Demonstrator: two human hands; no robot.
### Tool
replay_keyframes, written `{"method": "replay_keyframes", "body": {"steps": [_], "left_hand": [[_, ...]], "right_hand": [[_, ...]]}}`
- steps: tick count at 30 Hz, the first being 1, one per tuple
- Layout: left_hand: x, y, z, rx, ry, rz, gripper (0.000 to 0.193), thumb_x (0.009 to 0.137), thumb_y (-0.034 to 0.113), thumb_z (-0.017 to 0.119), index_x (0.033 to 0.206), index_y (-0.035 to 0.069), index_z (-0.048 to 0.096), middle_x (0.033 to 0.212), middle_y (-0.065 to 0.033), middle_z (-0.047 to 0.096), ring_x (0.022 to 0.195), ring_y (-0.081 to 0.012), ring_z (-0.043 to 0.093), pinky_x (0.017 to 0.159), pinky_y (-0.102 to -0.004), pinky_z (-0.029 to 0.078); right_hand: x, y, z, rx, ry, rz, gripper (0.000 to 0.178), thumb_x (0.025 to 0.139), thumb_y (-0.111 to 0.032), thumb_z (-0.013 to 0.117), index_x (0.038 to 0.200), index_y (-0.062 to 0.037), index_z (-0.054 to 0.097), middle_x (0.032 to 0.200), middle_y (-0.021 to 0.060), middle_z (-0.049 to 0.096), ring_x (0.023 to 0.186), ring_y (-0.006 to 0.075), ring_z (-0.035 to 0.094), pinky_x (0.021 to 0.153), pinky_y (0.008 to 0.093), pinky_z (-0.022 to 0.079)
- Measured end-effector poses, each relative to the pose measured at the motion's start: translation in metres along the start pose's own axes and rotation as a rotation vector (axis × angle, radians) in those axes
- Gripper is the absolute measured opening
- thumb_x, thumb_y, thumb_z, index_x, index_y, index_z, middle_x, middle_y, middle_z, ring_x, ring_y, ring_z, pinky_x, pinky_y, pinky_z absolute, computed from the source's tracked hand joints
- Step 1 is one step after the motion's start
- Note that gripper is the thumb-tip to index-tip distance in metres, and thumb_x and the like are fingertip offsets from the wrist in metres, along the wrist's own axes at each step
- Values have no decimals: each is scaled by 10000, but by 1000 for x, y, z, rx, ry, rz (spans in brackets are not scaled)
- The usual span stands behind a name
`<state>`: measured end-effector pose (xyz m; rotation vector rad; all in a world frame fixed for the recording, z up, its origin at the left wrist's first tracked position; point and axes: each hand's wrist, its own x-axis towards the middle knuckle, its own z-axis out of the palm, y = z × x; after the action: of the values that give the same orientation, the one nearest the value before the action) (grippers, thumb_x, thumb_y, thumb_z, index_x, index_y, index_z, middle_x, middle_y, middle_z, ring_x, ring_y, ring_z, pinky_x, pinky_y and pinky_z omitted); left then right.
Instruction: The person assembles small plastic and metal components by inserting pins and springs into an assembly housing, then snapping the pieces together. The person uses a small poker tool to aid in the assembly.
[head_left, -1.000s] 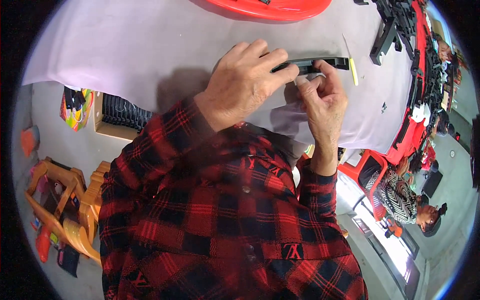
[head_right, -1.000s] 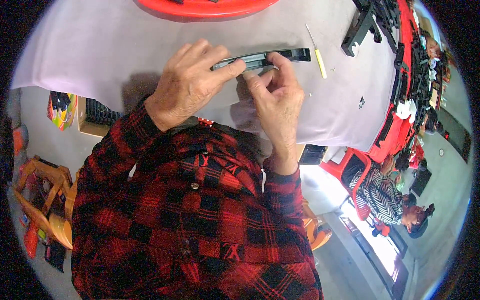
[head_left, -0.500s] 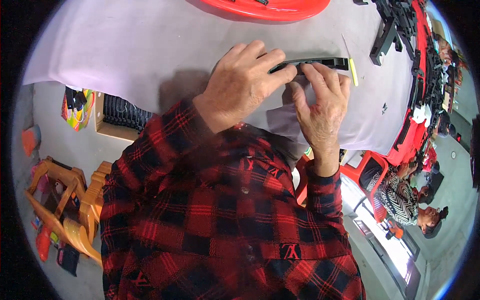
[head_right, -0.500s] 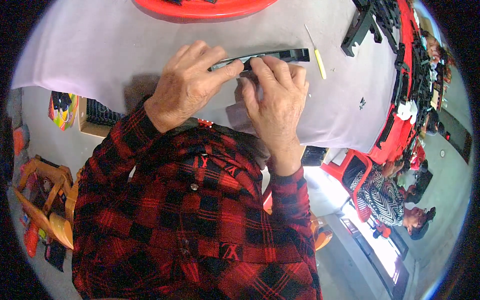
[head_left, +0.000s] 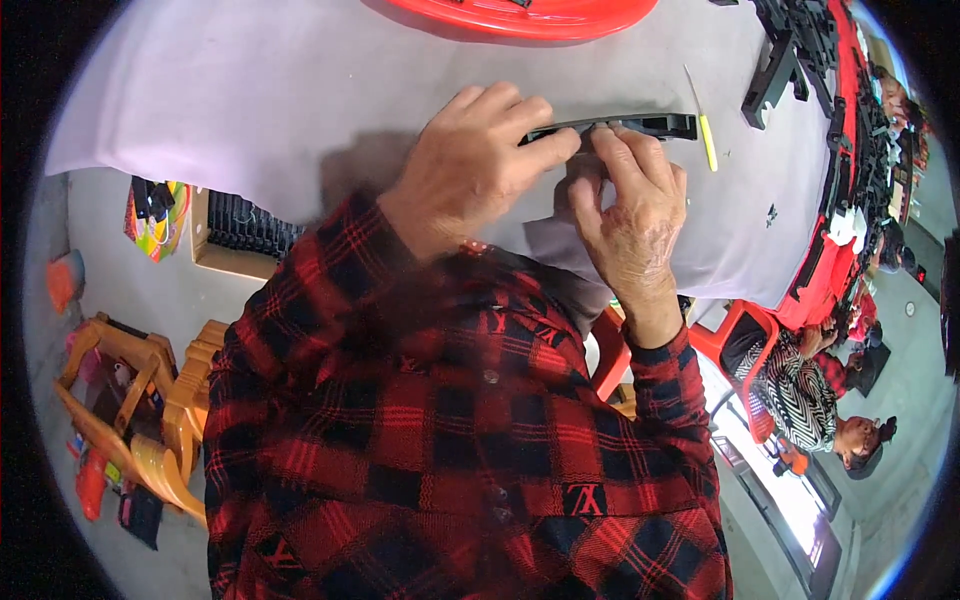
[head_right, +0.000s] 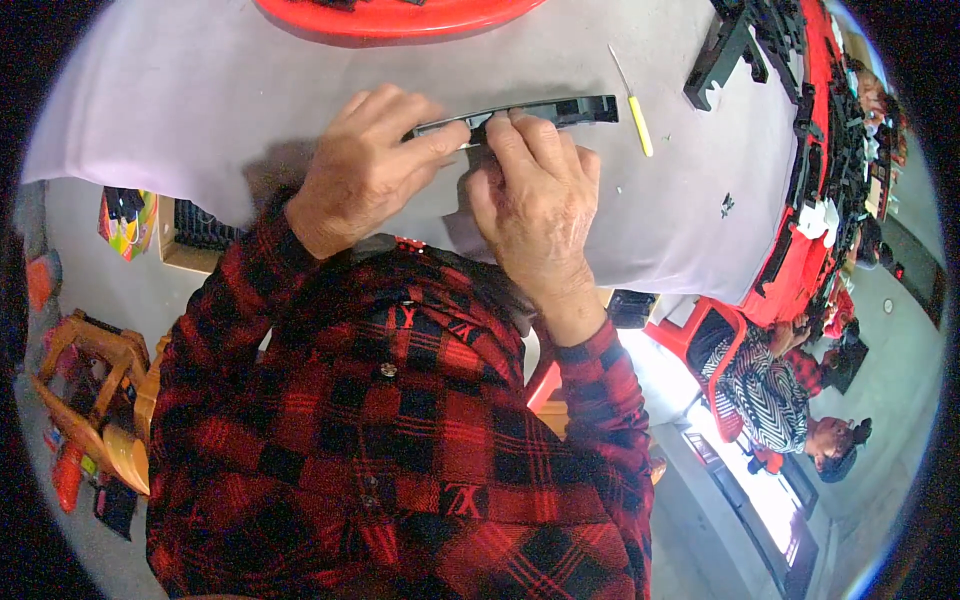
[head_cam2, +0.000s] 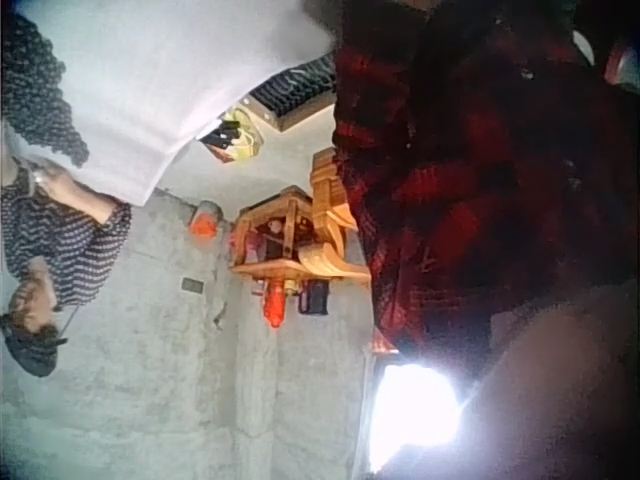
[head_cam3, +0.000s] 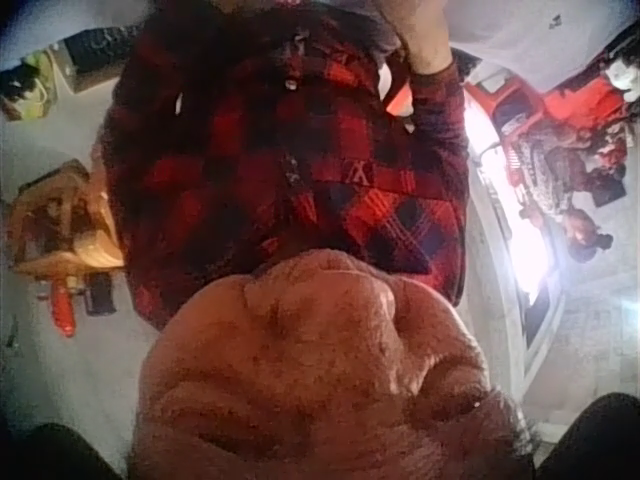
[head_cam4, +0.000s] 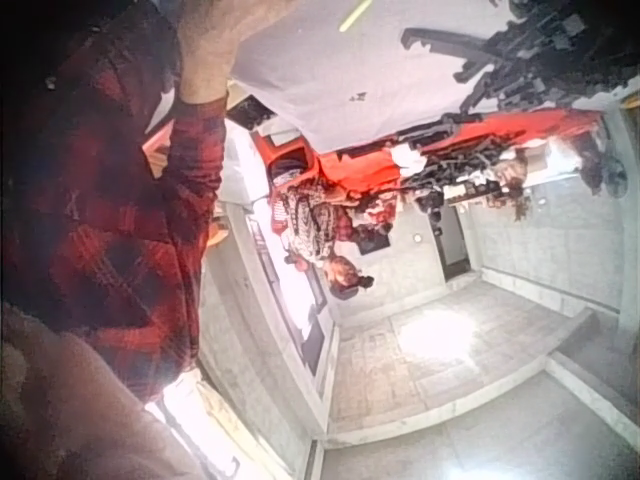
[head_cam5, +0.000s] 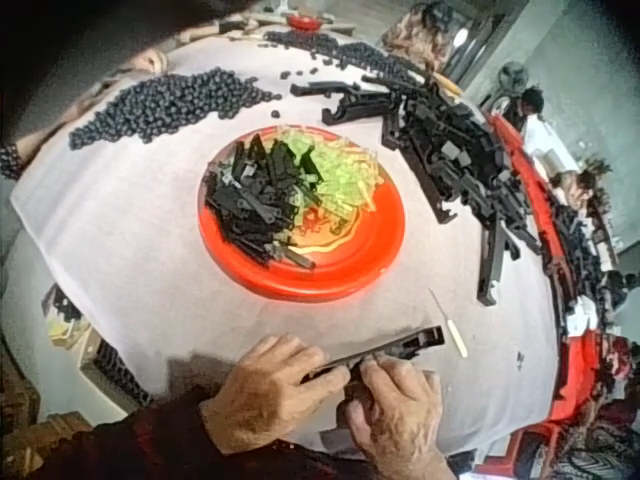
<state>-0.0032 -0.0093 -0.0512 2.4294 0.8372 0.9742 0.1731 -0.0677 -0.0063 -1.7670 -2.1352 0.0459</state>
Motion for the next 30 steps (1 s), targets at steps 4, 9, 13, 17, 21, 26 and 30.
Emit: {"method": "replay_keyframes", "body": {"steps": [4, 9, 13, 17, 21, 26, 30], "left_hand": [[-4, 0, 1, -30, 2, -15, 365, 684, 62, 737, 1041, 114, 684, 1001, -42, 616, 923, -259, 579, 768, -392, 469], [-3, 1, 3, 4, 9, -10, 366, 684, 73, 745, 1044, 115, 692, 1035, -46, 630, 950, -260, 588, 805, -389, 474], [-4, 0, 3, 28, 7, -1, 373, 687, 76, 743, 1055, 117, 698, 1044, -40, 633, 959, -255, 589, 816, -389, 475], [-2, 1, 0, 38, -28, -3, 382, 696, 76, 738, 1075, 116, 702, 1065, -37, 637, 972, -252, 587, 830, -393, 473], [-1, 2, -1, 51, -63, -14, 390, 709, 81, 733, 1096, 119, 700, 1070, -39, 638, 991, -250, 582, 841, -393, 468], [-2, 0, 0, 32, -90, -8, 391, 722, 88, 734, 1110, 116, 693, 1068, -38, 634, 998, -249, 581, 846, -393, 465], [-2, -1, -5, 24, -130, 6, 405, 720, 98, 744, 1120, 116, 685, 1032, -45, 622, 990, -255, 581, 842, -393, 473]], "right_hand": [[-3, 4, -1, 4, 14, -26, 389, 705, -100, 680, 1093, -92, 664, 1050, 47, 630, 903, 219, 612, 783, 354, 413], [1, 8, -13, 16, -105, -26, 389, 723, -92, 674, 1107, -159, 676, 1054, 46, 616, 890, 230, 619, 789, 367, 433], [7, 12, -17, 8, -151, -70, 399, 722, -70, 672, 1107, -171, 676, 1033, 45, 603, 873, 233, 615, 777, 367, 452], [14, 15, -21, -9, -170, -152, 412, 704, -42, 673, 1096, -168, 673, 978, 46, 584, 857, 229, 607, 758, 357, 470], [16, 20, -21, -5, -186, -211, 407, 696, -38, 675, 1086, -156, 671, 959, 47, 576, 862, 225, 606, 756, 356, 471], [17, 18, -22, -6, -203, -230, 387, 695, -46, 678, 1070, -141, 659, 953, 36, 567, 857, 225, 609, 733, 367, 465], [24, 23, -29, 4, -321, -299, 358, 701, -59, 681, 1051, -121, 634, 916, 30, 540, 838, 222, 615, 687, 368, 451]]}}
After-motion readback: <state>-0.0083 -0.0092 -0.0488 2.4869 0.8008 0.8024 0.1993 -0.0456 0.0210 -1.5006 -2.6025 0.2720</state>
